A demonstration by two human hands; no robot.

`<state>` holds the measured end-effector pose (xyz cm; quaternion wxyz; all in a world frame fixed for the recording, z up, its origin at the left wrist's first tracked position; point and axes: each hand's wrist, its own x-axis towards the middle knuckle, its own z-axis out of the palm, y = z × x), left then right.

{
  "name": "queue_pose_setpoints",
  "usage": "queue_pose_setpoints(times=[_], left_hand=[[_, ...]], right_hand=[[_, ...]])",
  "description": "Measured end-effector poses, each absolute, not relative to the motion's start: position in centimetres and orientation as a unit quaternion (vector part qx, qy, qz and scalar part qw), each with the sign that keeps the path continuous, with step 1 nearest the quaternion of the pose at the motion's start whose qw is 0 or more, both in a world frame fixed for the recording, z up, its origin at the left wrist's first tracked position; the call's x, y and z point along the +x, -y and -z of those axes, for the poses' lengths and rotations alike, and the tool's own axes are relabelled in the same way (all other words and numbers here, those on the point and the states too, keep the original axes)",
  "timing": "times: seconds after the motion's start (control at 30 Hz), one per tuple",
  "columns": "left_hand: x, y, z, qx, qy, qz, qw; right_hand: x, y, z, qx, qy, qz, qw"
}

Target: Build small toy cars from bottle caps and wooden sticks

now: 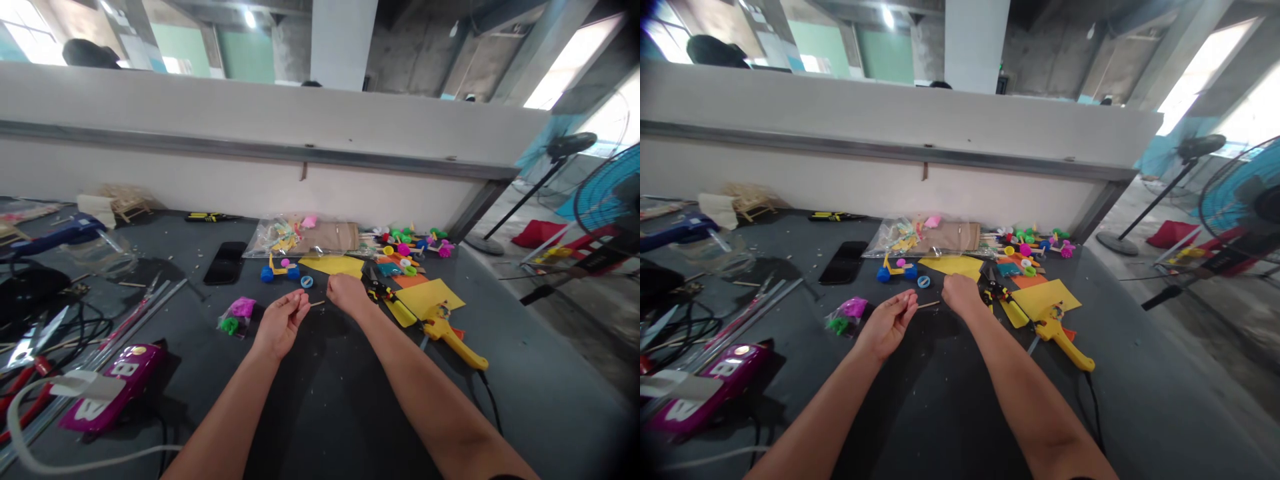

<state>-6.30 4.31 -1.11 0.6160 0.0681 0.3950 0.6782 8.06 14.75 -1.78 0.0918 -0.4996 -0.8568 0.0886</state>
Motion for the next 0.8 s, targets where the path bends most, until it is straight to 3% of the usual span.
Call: queue_pose_setpoints(times=[0.13,0.3,0.8], left_hand=[[-6.1,-4.2,1.0,0.086,-0.403,-0.682,0.605],[-6.1,-4.5,1.1,0.059,-0.41,-0.667,0.619],[-6.6,-4.6,1.4,0.068,-0.36,-0.678,0.638]], right_hand=[[7.5,-13.9,0.5,-0.473,0.861,-0.132,0.136],[5.9,-11.7,-1.2,-0.331,0.879,-0.268,0.212],[5.0,-10.2,-1.4,-0.326,0.911,-0.17,0.186]])
